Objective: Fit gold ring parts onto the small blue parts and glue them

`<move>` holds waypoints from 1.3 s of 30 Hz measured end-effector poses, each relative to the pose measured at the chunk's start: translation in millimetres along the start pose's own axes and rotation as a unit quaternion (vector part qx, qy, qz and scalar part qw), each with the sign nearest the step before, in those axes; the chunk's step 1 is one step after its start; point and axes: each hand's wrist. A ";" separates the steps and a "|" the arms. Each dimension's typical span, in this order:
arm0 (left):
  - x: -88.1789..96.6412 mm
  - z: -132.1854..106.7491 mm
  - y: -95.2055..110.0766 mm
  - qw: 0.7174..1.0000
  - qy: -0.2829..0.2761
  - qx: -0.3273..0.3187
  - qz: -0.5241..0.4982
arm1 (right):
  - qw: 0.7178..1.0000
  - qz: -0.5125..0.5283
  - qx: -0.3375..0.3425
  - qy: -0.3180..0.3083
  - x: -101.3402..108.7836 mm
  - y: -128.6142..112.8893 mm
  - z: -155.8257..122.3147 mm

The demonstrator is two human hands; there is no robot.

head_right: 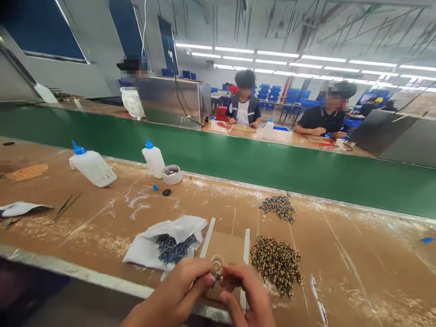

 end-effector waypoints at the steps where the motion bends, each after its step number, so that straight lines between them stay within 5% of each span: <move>1: 1.9 -0.2 5.2 1.000 -0.012 0.001 -0.014 | 1.000 -0.003 0.025 -0.001 2.7 -0.4 1.1; 9: 3.6 -0.9 13.0 0.999 -0.023 -0.005 -0.043 | 0.992 -0.066 0.102 -0.036 10.5 -20.5 16.7; 15: 8.8 -2.2 22.9 0.992 -0.080 0.014 -0.101 | 0.978 -0.132 0.151 -0.049 13.9 -32.2 24.2; 18: 9.2 -3.1 24.8 0.994 -0.076 0.023 -0.072 | 0.983 -0.130 0.124 -0.035 12.3 -30.6 22.7; 23: 2.6 -3.8 21.9 1.000 0.009 -0.001 0.015 | 0.998 -0.057 0.028 -0.002 6.9 -18.1 12.4; 30: 2.9 1.6 19.2 0.998 0.016 -0.046 0.029 | 0.997 0.035 -0.068 -0.001 6.9 -18.1 10.4; 39: -13.2 -0.2 6.5 0.992 0.062 -0.105 0.023 | 0.995 0.053 -0.083 -0.028 3.7 -20.0 3.9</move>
Point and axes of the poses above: each hand's wrist, its own z-axis towards the middle knuckle, its own x-axis out of the back of the hand, y = z × x, and after that the axes turned 9 degrees about x, right-handed
